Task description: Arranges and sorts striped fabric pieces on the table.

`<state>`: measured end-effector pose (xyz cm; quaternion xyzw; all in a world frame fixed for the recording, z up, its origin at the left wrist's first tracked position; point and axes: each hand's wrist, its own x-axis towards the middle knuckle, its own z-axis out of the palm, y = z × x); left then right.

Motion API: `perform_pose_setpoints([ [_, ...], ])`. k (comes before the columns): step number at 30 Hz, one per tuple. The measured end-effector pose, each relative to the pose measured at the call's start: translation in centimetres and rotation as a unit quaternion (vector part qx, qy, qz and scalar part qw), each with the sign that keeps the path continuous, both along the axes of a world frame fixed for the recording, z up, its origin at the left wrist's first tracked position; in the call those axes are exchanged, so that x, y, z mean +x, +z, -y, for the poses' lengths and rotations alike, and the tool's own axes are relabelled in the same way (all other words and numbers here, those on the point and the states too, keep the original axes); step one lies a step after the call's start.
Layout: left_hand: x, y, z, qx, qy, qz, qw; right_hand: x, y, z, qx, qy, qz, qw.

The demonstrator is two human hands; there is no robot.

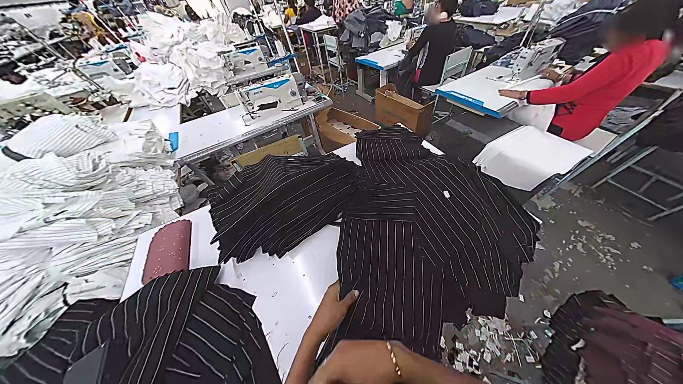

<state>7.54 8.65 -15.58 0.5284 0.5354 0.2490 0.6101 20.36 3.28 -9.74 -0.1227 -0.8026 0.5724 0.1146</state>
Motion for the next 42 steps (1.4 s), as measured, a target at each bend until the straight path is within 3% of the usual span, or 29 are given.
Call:
perform_pose_setpoints([
  [3,-5.5,-0.3,2.8,0.026,0.078,-0.021,0.996,2.9,0.8,-2.7,0.015,-0.113,0.023,0.993],
  [6,-14.9,2.2,6.8,0.015,0.082,-0.225,0.971,5.9,0.4,-4.1,-0.008,-0.215,0.114,0.970],
  [8,-19.6,4.1,9.2,-0.068,0.064,-0.377,0.921,6.9,-0.6,-4.2,-0.037,-0.280,0.148,0.948],
  [10,-21.4,4.6,10.1,-0.077,0.106,-0.431,0.893,7.1,-2.1,-4.7,-0.045,-0.321,0.185,0.928],
  [14,-16.9,2.3,7.3,0.119,0.213,-0.366,0.898,6.1,-5.5,-6.4,-0.007,-0.365,0.270,0.891],
  [17,-11.6,-2.3,5.5,0.135,0.132,-0.366,0.911,4.6,-7.8,-7.7,0.012,-0.431,0.269,0.861],
  [21,-6.5,-6.1,7.3,0.128,0.085,-0.450,0.880,3.2,-8.5,-10.2,0.044,-0.464,0.333,0.820],
  [24,-6.4,-6.1,8.2,0.118,0.083,-0.450,0.881,3.0,-8.2,-11.2,0.045,-0.441,0.347,0.826],
  [28,-6.6,-5.2,7.8,0.103,0.097,-0.433,0.890,3.8,-8.7,-11.3,0.018,-0.506,0.240,0.828],
  [33,-4.9,-5.3,6.9,0.199,0.159,-0.350,0.901,5.2,-8.7,-10.7,-0.075,-0.522,0.203,0.825],
  [38,-1.8,-5.4,6.0,0.253,0.096,-0.284,0.920,4.8,-8.0,-9.9,-0.023,-0.532,0.188,0.825],
  [42,0.3,-5.1,4.8,0.296,0.103,-0.257,0.914,2.9,-5.8,-8.7,-0.043,-0.529,0.096,0.842],
])
